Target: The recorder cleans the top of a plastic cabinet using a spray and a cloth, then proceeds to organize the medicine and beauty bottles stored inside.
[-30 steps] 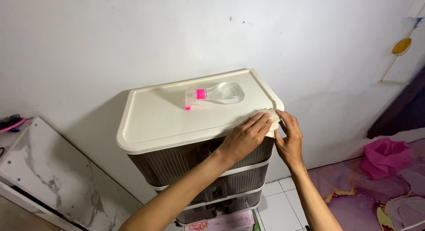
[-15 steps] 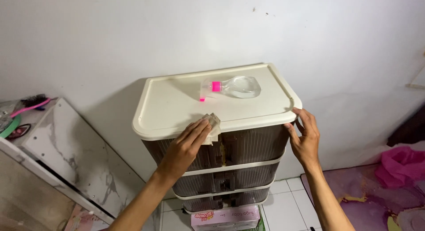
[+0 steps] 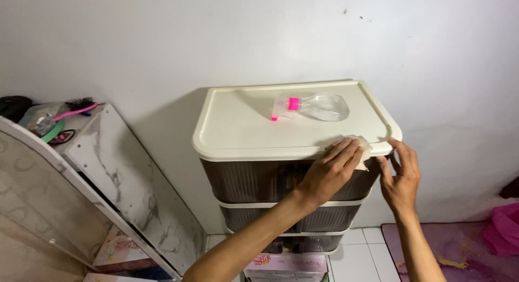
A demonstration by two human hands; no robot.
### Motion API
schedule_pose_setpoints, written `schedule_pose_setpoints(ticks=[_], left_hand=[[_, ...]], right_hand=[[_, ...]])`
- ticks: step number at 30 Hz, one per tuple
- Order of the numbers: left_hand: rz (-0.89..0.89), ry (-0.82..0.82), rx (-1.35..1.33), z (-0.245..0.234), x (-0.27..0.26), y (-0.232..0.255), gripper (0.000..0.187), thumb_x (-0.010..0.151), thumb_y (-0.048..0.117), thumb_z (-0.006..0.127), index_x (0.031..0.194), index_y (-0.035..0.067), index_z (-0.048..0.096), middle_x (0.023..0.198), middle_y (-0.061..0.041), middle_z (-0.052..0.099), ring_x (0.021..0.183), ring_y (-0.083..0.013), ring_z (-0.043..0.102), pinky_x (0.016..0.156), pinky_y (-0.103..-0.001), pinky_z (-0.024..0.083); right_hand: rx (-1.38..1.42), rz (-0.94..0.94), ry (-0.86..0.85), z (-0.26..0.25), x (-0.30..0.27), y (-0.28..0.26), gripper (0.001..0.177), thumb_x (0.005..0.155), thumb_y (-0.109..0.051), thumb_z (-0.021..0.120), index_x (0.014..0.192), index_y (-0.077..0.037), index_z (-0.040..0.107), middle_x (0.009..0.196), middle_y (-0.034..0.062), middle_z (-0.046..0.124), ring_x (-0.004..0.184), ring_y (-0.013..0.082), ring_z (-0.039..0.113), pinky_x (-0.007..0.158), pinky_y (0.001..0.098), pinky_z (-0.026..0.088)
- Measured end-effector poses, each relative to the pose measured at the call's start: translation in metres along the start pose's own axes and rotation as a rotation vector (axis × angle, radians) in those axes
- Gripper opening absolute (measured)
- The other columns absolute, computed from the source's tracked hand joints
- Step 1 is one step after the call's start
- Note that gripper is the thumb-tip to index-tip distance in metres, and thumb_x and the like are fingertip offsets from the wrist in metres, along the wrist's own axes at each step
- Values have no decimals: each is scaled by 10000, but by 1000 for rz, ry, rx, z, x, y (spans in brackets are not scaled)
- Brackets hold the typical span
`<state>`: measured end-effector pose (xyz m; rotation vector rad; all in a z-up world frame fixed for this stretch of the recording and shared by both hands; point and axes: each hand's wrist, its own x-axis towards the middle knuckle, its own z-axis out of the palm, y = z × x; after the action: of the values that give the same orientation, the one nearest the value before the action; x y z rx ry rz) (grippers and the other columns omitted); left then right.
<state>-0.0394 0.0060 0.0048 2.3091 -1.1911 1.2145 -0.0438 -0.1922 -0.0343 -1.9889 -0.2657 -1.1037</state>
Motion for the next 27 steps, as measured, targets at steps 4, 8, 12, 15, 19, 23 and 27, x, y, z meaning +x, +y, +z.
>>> schedule_pose_setpoints(ticks=[4, 8, 12, 15, 19, 23, 27], left_hand=[[55, 16, 22, -11, -17, -21, 420, 936, -10, 687, 1350, -57, 630, 1424, -201, 627, 1377, -301, 595, 1235, -396, 443], [-93, 57, -1, -48, -60, -63, 471, 932, -68, 664, 1397, -27, 602, 1388, -191, 634, 1311, -316, 613, 1161, -395, 510], [-215, 89, 148, -97, -122, -111, 623, 803, -171, 700, 1389, 25, 614, 1373, -172, 640, 1270, -339, 625, 1072, -413, 499], [-172, 131, 269, -94, -176, -155, 545, 882, -180, 701, 1360, 73, 635, 1422, -119, 628, 1330, -299, 621, 1099, -390, 502], [-181, 92, 311, -130, -185, -161, 502, 887, -171, 689, 1329, 65, 657, 1422, -117, 619, 1330, -300, 609, 1078, -384, 513], [-303, 169, 275, -119, -188, -154, 510, 880, -164, 681, 1344, 44, 642, 1426, -131, 620, 1336, -312, 603, 1077, -391, 518], [-352, 325, 230, -85, -189, -151, 504, 913, -115, 706, 1374, 63, 610, 1437, -128, 606, 1346, -322, 587, 1084, -412, 513]], right_hand=[[-39, -40, -16, -2, 3, 7, 441, 1015, -121, 705, 1429, -24, 588, 1386, 194, 564, 1286, 307, 623, 1062, 393, 587], [-102, -55, -41, -1, 1, 29, 462, 1003, -178, 714, 1428, -54, 583, 1424, 210, 540, 1298, 340, 613, 1008, 413, 580], [-145, -72, -49, 1, 1, 37, 485, 1028, -216, 710, 1471, -88, 558, 1453, 214, 520, 1337, 367, 606, 1002, 431, 567], [-65, -74, -49, 0, 1, 26, 452, 1070, -213, 687, 1484, -92, 554, 1492, 215, 488, 1387, 355, 589, 1035, 421, 552], [-49, -35, -49, -1, -2, 20, 437, 1081, -212, 685, 1482, -100, 552, 1450, 197, 488, 1397, 340, 580, 1051, 422, 547], [-52, -39, -66, 0, -1, 21, 416, 1084, -193, 677, 1465, -101, 538, 1452, 190, 473, 1421, 325, 559, 1055, 420, 542], [-70, -34, -57, 1, -4, 22, 424, 1094, -174, 669, 1489, -96, 534, 1494, 191, 457, 1433, 322, 544, 1058, 420, 541]])
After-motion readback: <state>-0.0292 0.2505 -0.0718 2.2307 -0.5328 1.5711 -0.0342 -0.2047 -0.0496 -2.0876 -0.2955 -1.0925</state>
